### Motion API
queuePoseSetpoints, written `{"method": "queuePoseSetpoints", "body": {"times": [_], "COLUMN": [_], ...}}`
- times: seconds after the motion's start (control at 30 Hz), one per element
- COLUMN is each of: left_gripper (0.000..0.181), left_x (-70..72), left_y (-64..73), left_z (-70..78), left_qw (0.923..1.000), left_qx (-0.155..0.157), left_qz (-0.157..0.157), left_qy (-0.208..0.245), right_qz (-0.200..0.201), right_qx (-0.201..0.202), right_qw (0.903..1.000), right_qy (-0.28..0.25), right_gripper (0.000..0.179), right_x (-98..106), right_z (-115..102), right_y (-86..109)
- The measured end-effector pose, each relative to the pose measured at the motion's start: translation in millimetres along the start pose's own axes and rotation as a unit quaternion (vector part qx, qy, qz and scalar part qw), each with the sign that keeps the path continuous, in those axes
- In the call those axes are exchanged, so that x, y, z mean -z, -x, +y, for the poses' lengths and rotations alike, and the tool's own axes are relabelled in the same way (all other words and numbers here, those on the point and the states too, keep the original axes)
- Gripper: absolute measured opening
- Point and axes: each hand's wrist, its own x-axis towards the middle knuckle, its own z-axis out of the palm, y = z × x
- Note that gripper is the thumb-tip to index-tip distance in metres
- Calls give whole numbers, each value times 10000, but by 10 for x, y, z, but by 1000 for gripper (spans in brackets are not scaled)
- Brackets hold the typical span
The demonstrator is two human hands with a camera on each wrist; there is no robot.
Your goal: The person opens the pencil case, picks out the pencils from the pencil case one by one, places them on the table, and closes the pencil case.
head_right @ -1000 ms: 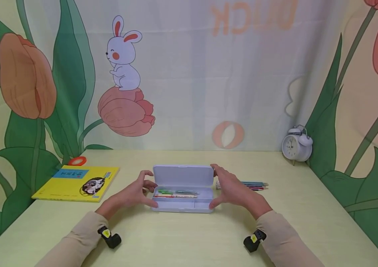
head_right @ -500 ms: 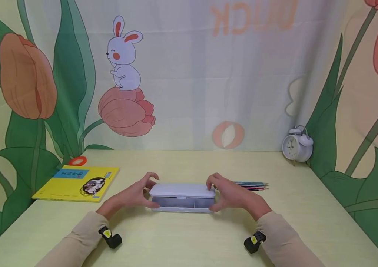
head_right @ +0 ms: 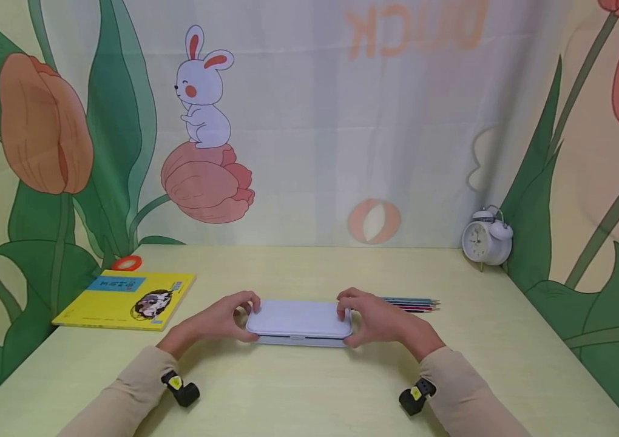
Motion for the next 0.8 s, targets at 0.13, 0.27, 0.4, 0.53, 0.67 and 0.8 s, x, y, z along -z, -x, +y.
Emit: {"method": "queuePoseSetpoints", "body": {"times": [0.13, 0.27, 0.4, 0.53, 0.67, 0.8], "left_gripper": [46, 45, 45, 43, 41, 40], "left_x": [-4, -7, -8, -17, -33, -46], "left_y": [-5, -8, -5, -7, -14, -11], "left_z": [-14, -17, -2, 0, -5, 4], "left_qw": [10000, 9999, 9997, 9995, 9989, 9985], "left_qx": [-33, -50, -95, -151, -250, -190], "left_qz": [-11, 12, 46, 65, 77, 72], "left_qy": [-78, -151, -211, -287, -380, -505], "right_qz": [8, 0, -40, -41, -33, -45], "right_qx": [18, -4, -68, -47, -12, 16], "right_qw": [10000, 10000, 9999, 10000, 10000, 10000], "right_qy": [-6, -23, -94, -70, -2, -1], "right_gripper": [33, 32, 31, 30, 30, 30], "right_x": [6, 0, -11, -17, -19, -18], "right_z": [8, 19, 30, 38, 45, 42], "right_y": [3, 1, -2, -2, -3, 0]}}
